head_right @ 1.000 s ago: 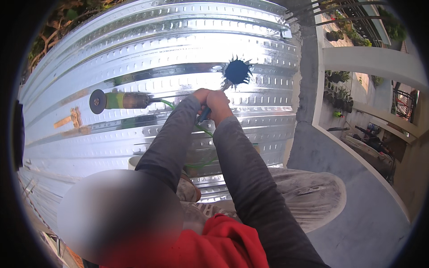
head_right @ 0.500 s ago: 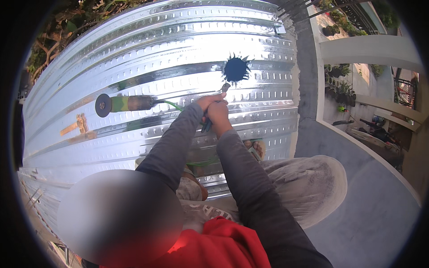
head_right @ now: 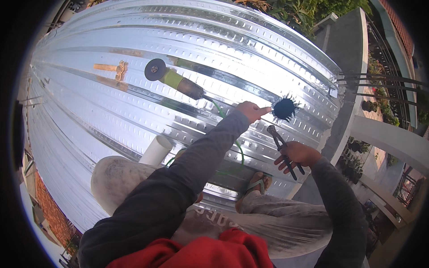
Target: The person uses an angle grinder to enlarge a hole in a metal roofing sheet and then inserts a white PVC pipe, using pliers to pull and secure the edges of the metal around the pipe.
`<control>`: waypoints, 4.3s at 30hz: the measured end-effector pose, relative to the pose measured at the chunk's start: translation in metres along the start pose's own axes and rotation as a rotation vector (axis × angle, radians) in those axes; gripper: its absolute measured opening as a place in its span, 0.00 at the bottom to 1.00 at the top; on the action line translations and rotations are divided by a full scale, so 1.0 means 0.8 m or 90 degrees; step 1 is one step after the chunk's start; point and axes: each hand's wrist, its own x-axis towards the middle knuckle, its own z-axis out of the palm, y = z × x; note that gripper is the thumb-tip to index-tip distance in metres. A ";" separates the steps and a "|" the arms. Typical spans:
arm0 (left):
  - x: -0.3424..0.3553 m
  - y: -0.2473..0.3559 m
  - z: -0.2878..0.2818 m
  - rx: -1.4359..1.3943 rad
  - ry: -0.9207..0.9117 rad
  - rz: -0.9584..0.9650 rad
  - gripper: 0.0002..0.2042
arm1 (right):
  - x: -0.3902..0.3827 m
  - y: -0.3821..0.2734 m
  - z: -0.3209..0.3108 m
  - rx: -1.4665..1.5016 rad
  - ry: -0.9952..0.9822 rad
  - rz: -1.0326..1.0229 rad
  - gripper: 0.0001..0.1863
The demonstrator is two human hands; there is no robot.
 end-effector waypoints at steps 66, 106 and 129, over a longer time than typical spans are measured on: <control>0.009 0.161 0.245 -1.178 -0.048 -0.093 0.36 | -0.275 0.191 -0.014 -0.043 0.902 -0.508 0.53; -0.082 0.280 0.074 -0.134 0.388 0.748 0.53 | 0.072 0.340 0.012 -0.472 0.728 -0.390 0.39; -0.087 0.260 0.099 -0.057 0.394 0.668 0.54 | 0.099 0.186 -0.139 0.440 0.526 -0.514 0.16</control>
